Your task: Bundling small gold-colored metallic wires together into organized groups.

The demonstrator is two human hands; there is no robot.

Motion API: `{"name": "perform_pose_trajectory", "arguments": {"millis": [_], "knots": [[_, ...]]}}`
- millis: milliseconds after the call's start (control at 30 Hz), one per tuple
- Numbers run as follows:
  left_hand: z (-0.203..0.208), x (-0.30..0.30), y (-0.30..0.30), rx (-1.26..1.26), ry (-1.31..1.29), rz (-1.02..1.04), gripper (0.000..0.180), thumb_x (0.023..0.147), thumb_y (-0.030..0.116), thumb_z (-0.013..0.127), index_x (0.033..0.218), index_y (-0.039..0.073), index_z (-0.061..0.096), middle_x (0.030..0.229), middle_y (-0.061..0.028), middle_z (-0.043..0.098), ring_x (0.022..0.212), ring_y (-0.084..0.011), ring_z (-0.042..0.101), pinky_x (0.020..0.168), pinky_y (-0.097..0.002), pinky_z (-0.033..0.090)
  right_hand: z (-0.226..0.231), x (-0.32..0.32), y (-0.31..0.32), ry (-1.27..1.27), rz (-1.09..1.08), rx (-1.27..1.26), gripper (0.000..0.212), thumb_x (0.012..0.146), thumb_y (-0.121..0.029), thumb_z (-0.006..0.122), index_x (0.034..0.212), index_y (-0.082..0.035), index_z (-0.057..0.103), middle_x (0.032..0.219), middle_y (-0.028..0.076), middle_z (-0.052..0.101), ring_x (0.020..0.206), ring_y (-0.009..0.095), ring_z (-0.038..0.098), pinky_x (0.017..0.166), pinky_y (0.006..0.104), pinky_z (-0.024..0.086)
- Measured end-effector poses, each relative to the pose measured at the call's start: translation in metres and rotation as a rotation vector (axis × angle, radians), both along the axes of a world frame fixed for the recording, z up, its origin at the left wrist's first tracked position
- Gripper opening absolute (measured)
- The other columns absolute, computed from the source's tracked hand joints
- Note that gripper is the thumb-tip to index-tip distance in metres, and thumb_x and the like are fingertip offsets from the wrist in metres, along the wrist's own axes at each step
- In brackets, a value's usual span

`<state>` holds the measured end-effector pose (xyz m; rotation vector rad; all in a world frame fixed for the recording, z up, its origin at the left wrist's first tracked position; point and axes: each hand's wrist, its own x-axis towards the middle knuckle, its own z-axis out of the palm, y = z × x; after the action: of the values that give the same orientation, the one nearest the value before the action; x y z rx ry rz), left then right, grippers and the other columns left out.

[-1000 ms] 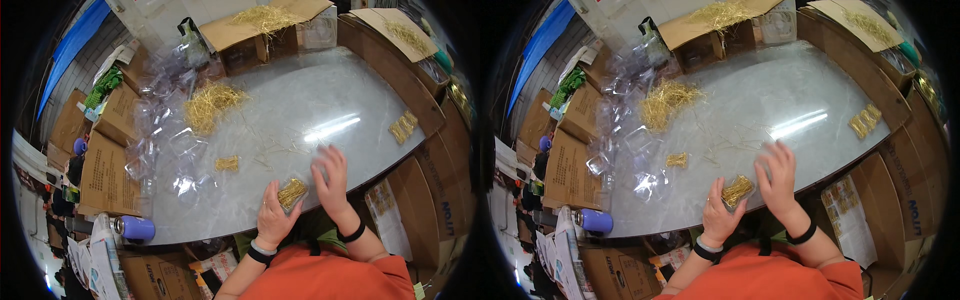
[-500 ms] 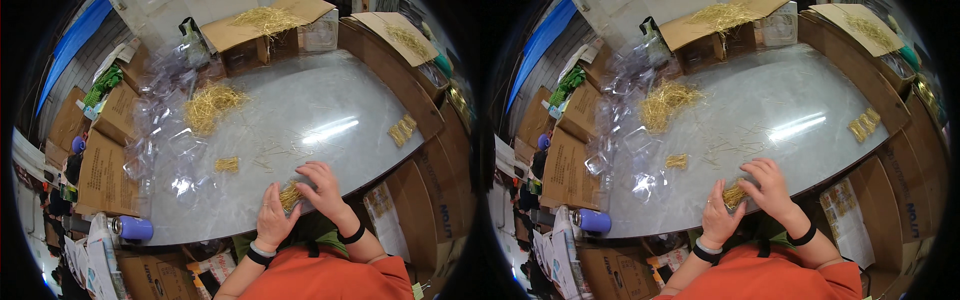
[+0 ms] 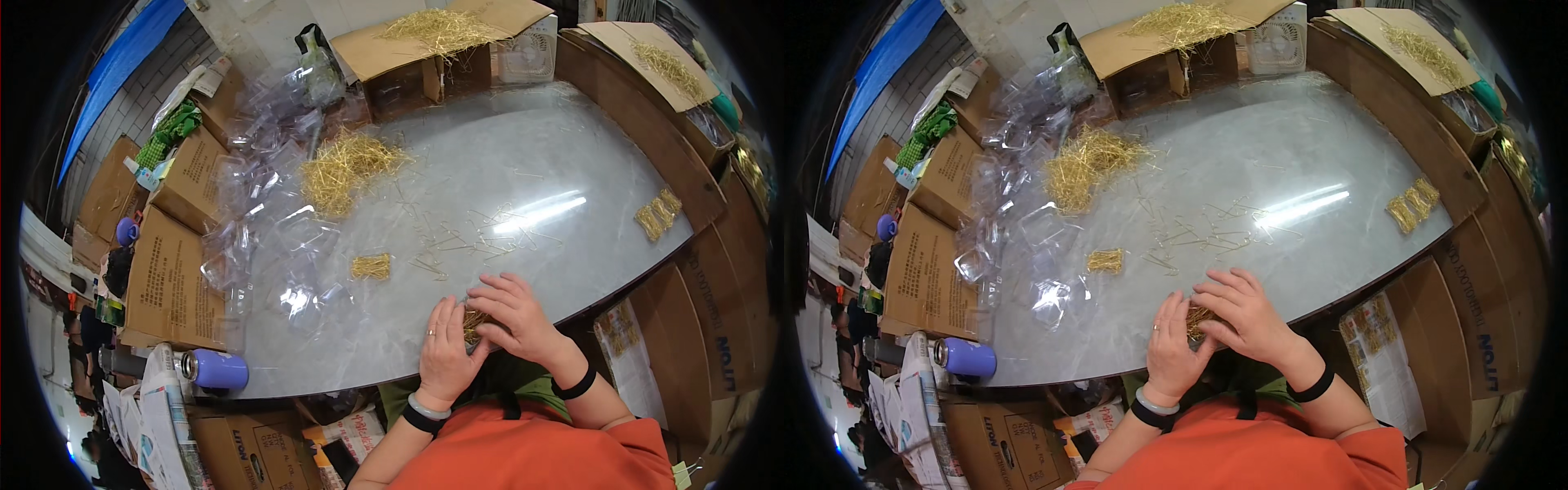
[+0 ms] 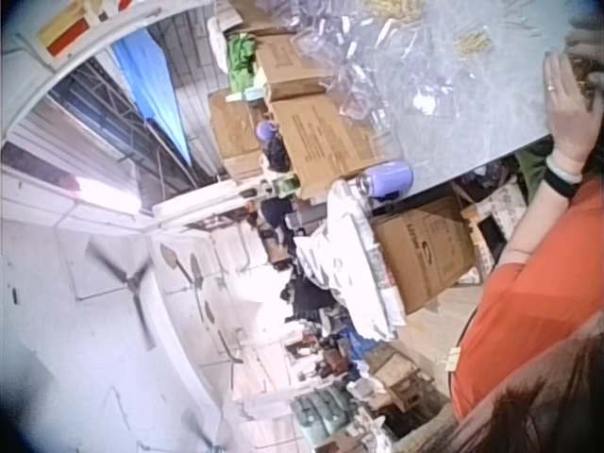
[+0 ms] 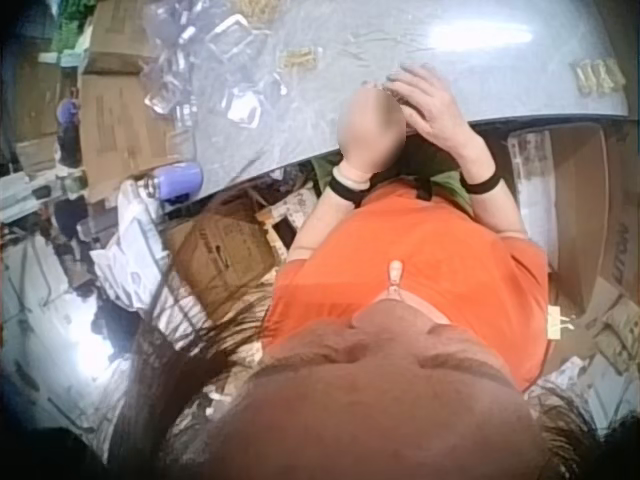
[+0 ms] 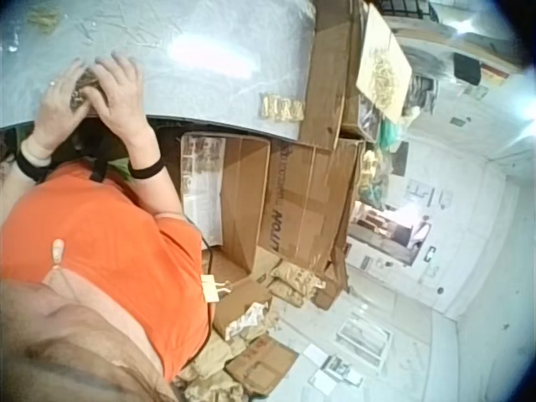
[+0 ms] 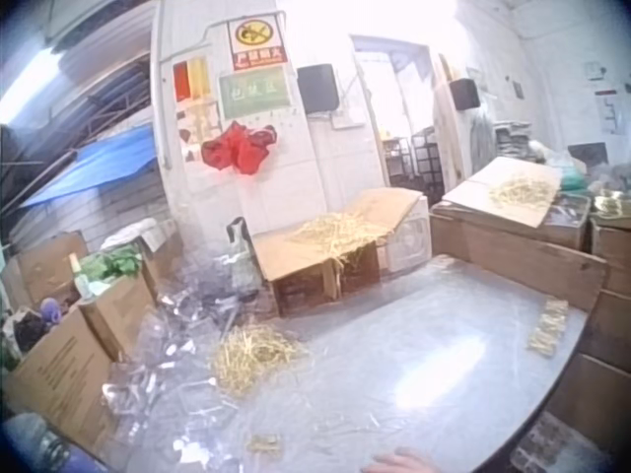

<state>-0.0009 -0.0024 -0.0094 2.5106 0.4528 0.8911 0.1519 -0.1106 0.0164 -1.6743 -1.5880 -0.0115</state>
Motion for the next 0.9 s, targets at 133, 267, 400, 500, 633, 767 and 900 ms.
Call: {"name": "perform_pose_trajectory", "arguments": {"millis": [133,267,400,500,633,767,900], "knots": [[0.004,-0.003,0.003,-0.036,0.002,-0.046,0.065,0.084,0.029,0.080,0.134,-0.003,0.053,0.140,-0.0248,0.054,0.130,-0.0439,0.053,0.108,-0.0495,0.046,0.003,0.012,-0.008,0.007,0.108,-0.098,0.040,0.089,-0.022,0.075,0.126,-0.010,0.066,0.132,0.011,0.064,0.133,0.035,0.052,0.111,0.0534,0.037],[0.006,-0.005,0.004,-0.061,0.014,-0.066,0.063,0.085,0.030,0.080,0.134,-0.001,0.054,0.140,-0.0236,0.054,0.130,-0.0438,0.053,0.108,-0.0496,0.046,0.005,0.018,-0.005,0.053,0.081,-0.002,0.033,0.087,-0.016,0.077,0.118,-0.008,0.068,0.129,0.012,0.065,0.127,0.035,0.056,0.108,0.0495,0.042],[0.007,-0.004,0.003,-0.052,0.029,-0.064,0.063,0.086,0.032,0.079,0.133,-0.001,0.054,0.140,-0.0240,0.054,0.129,-0.0444,0.053,0.107,-0.0502,0.046,0.001,0.007,-0.003,0.438,-0.051,0.071,0.023,0.085,-0.010,0.075,0.107,-0.007,0.069,0.123,0.011,0.067,0.119,0.034,0.060,0.102,0.0453,0.046],[0.008,-0.004,0.003,-0.030,0.062,-0.069,0.063,0.088,0.034,0.078,0.134,-0.002,0.053,0.140,-0.0243,0.053,0.130,-0.0448,0.051,0.106,-0.0504,0.046,0.016,0.001,0.001,0.362,-0.086,0.120,0.019,0.085,-0.006,0.074,0.103,-0.007,0.070,0.114,0.011,0.070,0.110,0.032,0.062,0.098,0.0435,0.048],[0.008,-0.001,0.001,-0.002,0.121,-0.071,0.063,0.091,0.034,0.074,0.135,-0.004,0.050,0.141,-0.0247,0.050,0.131,-0.0450,0.048,0.107,-0.0509,0.045,0.015,-0.004,0.010,0.030,-0.037,0.159,0.018,0.084,-0.001,0.072,0.101,-0.007,0.070,0.100,0.008,0.072,0.100,0.031,0.062,0.092,0.0417,0.048],[0.005,-0.002,-0.001,0.041,0.131,-0.042,0.062,0.094,0.034,0.071,0.138,-0.003,0.048,0.141,-0.0248,0.048,0.131,-0.0454,0.046,0.107,-0.0514,0.043,0.010,-0.002,0.007,0.336,-0.246,0.234,0.019,0.083,0.001,0.071,0.101,-0.006,0.070,0.094,0.007,0.071,0.095,0.030,0.062,0.087,0.0399,0.049],[0.007,0.000,-0.003,0.062,0.147,-0.048,0.063,0.094,0.034,0.070,0.140,-0.002,0.047,0.141,-0.0247,0.048,0.130,-0.0454,0.046,0.107,-0.0507,0.044,0.007,-0.002,0.000,0.432,-0.316,0.232,0.018,0.084,0.002,0.071,0.101,-0.006,0.070,0.093,0.008,0.070,0.092,0.031,0.062,0.082,0.0384,0.050]]}}
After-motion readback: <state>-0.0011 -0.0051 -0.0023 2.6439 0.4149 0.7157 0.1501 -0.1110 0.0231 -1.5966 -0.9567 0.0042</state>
